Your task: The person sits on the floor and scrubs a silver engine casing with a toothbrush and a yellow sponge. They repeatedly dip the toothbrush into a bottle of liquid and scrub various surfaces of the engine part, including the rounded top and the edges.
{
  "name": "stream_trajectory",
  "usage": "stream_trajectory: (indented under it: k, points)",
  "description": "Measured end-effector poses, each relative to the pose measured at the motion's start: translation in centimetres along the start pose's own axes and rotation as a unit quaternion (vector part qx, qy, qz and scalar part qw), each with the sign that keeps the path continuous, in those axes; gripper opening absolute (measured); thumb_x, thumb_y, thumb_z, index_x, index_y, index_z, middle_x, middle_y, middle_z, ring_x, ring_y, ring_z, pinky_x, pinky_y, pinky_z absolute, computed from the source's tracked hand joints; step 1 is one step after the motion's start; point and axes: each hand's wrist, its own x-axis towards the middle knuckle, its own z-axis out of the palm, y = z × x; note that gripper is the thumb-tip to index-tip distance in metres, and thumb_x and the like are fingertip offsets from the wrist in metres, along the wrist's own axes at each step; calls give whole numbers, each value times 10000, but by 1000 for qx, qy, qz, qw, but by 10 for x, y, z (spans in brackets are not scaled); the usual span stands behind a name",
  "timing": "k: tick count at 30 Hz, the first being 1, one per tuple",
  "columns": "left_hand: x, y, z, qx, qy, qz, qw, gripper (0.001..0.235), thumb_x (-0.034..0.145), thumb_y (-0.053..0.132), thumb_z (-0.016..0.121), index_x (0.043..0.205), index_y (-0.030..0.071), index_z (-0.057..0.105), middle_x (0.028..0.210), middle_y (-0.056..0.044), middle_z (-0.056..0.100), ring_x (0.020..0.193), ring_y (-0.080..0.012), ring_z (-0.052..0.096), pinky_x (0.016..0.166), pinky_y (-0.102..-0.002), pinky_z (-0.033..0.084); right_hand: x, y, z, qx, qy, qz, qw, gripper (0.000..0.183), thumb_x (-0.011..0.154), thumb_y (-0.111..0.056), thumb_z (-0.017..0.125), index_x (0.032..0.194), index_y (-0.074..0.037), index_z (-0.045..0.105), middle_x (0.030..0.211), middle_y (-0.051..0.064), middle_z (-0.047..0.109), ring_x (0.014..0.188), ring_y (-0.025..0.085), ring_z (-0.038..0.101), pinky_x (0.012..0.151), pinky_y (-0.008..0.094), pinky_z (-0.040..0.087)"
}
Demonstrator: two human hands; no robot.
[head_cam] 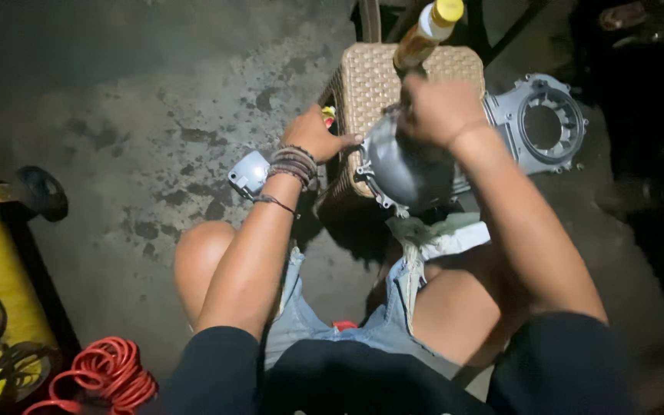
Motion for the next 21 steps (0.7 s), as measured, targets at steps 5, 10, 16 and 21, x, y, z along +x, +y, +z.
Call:
stream_trajectory:
  k: [5, 10, 16, 21]
  points:
    - [12, -5, 9, 26, -7, -42, 999, 1042, 742, 719, 771, 1456, 39, 437, 1415, -208, 582, 1256, -419, 583, 1001, -542, 491, 26, 4, 14, -184, 115, -26, 976, 139, 923, -247, 593, 984, -123, 603, 708, 47, 659, 568, 261, 650, 492, 386, 537]
    - [8, -1, 10, 28, 9, -42, 999, 1024, 736, 676, 818, 1459, 63, 432, 1402, -209, 599, 1265, -414, 589, 1026, -545, 476, 29, -24, -13, -81, -182, -54, 978, 259, 1024, -310, 626, 1201, -125, 587, 761, 71, 673, 636, 188, 631, 594, 298, 596]
    - [1, 6, 6, 2, 21, -40, 999, 966, 781, 626, 833, 1446, 55, 425, 1438, -157, 581, 1275, -382, 584, 1002, -563, 502, 45, -15, -1, -229, -19, -84, 970, 225, 1026, -131, 532, 1240, -69, 559, 775, 88, 753, 608, 313, 732, 466, 437, 587]
    - [5, 4, 5, 6, 26, -40, 999, 918, 757, 633, 853, 1361, 66, 456, 1350, -175, 636, 1218, -397, 619, 940, -561, 511, 49, -6, -10, -122, -44, -78, 989, 464, 833, -483, 759, 1107, -122, 656, 865, 165, 737, 728, 360, 726, 629, 472, 597]
